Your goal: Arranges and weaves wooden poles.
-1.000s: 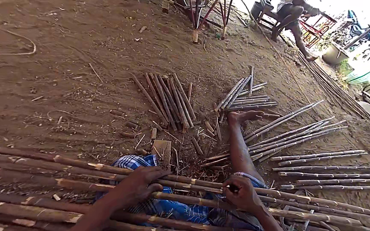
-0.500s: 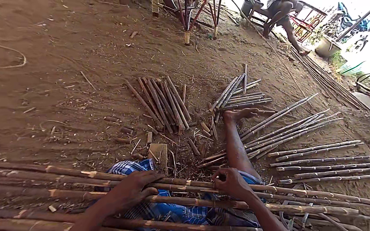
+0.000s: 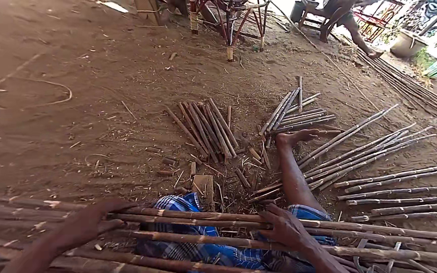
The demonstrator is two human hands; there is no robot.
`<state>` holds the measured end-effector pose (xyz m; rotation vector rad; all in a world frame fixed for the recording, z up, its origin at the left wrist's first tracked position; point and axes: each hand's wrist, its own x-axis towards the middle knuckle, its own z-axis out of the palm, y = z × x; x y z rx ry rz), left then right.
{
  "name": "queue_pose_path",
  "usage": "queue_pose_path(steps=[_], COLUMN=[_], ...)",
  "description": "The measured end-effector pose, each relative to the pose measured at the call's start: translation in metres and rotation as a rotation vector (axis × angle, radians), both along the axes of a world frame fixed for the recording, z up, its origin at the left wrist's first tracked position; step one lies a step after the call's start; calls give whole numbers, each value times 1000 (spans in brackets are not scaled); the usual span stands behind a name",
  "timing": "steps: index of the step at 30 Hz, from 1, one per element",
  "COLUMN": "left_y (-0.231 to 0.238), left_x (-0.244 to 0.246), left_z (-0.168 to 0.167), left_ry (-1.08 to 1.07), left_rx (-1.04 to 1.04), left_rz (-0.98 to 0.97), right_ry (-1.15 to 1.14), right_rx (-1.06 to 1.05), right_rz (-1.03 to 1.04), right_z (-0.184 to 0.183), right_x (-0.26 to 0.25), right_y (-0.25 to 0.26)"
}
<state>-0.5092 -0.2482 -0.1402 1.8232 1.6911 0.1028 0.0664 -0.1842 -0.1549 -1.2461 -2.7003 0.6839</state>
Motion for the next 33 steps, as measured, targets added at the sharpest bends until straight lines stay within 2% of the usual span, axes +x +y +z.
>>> queue_pose_path(steps=[2, 5, 7, 9, 12, 16, 19, 21, 27, 33], left_y=[8, 20, 27, 31, 32, 34, 29, 28, 33, 31], left_x=[30, 141, 203, 227, 233, 230, 222, 223, 227, 223], left_z=[18, 33, 20, -5, -26, -18, -21, -24, -20, -20], left_ry=[61, 7, -95, -165, -206, -218, -201, -206, -211, -204], left_rx=[91, 157, 84, 118, 224, 163, 164, 201, 141, 95], left_rz=[0, -196, -370, -412, -415, -413, -394, -394, -406, -383], right_ry=[14, -2, -9, -9, 78, 424, 471, 476, 444, 427], right_rx=[-60, -205, -250, -262, -299, -311, -291, -291, -184, -87], right_rz=[15, 12, 11, 4, -37, -136, -265, -310, -140, -127], right_z=[1, 7, 9, 10, 16, 33, 27, 23, 19, 12], right_x=[-30, -74, -93, -97, -77, -3, 64, 89, 90, 81], right_y=[1, -2, -2, 0, 1, 8, 12, 5, -5, -10])
